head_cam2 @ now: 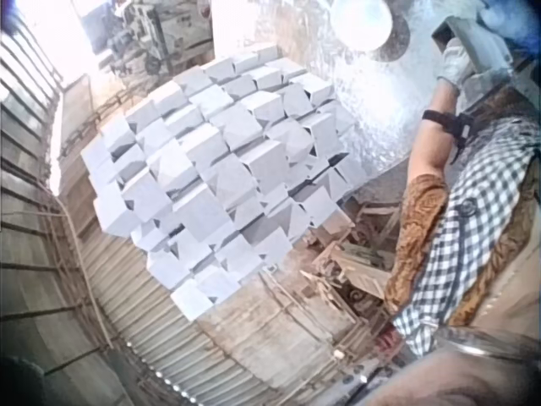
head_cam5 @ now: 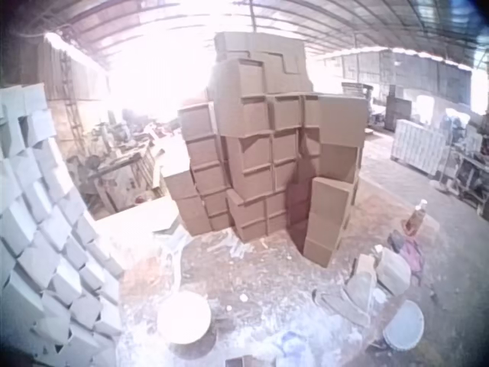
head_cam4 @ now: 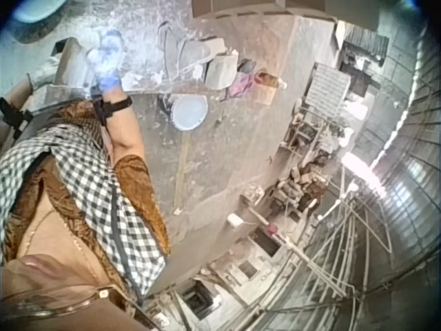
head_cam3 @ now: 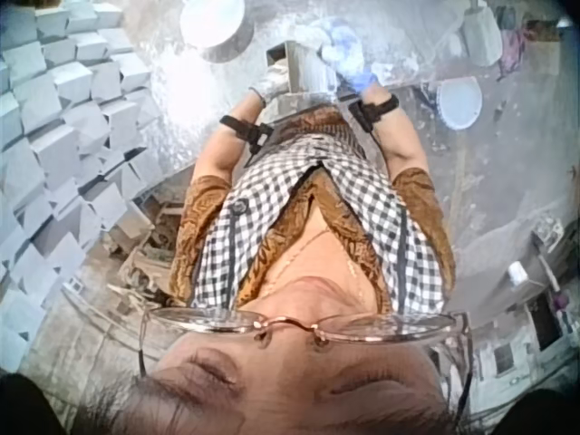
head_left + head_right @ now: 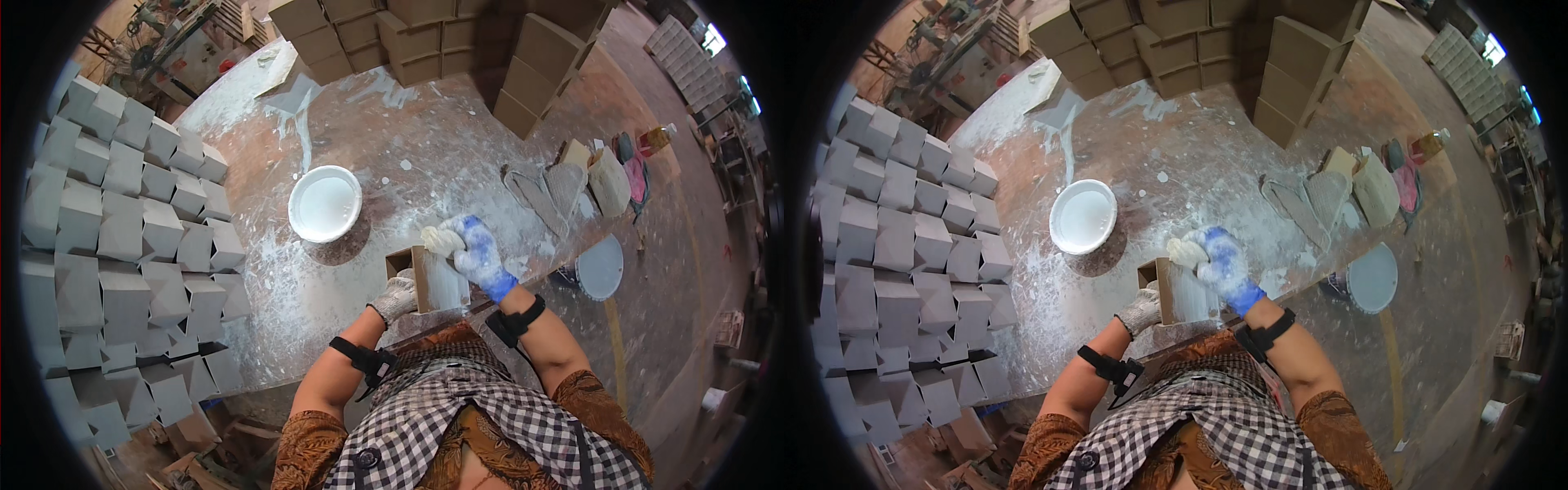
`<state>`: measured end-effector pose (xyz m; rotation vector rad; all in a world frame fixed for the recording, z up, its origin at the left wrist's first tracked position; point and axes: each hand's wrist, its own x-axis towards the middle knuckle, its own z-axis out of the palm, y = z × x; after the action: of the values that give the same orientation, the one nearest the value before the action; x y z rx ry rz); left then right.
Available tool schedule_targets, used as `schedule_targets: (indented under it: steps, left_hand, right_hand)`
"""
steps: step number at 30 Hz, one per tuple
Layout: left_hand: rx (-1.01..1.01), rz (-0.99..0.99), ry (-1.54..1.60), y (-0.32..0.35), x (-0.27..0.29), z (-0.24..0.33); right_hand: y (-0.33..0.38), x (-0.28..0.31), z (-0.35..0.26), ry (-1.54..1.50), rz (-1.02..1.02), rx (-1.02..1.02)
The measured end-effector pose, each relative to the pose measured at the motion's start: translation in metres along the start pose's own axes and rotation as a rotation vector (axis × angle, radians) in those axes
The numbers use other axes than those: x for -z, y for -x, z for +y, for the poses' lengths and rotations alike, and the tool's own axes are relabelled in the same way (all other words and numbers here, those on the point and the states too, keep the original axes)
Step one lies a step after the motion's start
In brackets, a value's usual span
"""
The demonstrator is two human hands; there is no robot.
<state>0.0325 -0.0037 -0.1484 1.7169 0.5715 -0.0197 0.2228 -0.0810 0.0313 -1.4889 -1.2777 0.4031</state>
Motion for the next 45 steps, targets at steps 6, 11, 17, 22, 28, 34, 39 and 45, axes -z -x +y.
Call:
schedule_targets:
  steps: [6,11,17,22,28,34,39,45]
  left_hand:
    - [0.137,-0.229,-0.600,0.026,0.030,0.129]
    - [0.142,-0.278,-0.619,0.017,0.025,0.133]
    - [0.087,-0.278,-0.739,0.020,0.026,0.154]
    - [-0.045,-0.186,-0.730,0.023,0.020,0.138]
    - [0.112,-0.222,-0.649,0.016,0.020,0.149]
    - [0.159,-0.242,-0.605,0.017,0.015,0.121]
    - [0.126,-0.213,-0.764,0.011,0.008,0.125]
    - [0.159,-0.290,-0.463,0.009,0.019,0.154]
  right_hand:
    - [0.096,0.022,-0.030,0.330,-0.220,0.126]
    - [0.045,0.003,0.020,-0.231,0.024,-0.318]
    - [0.080,-0.002,0.009,-1.455,0.046,-0.527]
    - [0.093,-0.003,-0.012,-0.725,-0.156,-0.315]
    - [-0.005,0.003,-0.008,0.137,-0.013,-0.208]
    - [0.075,0.000,-0.041,-0.140,-0.146,-0.030]
    - [0.012,-0.014,-0.004,-0.445,0.038,-0.047]
    - [0.030,-0.002,-0.034,0.021,-0.080,0.189]
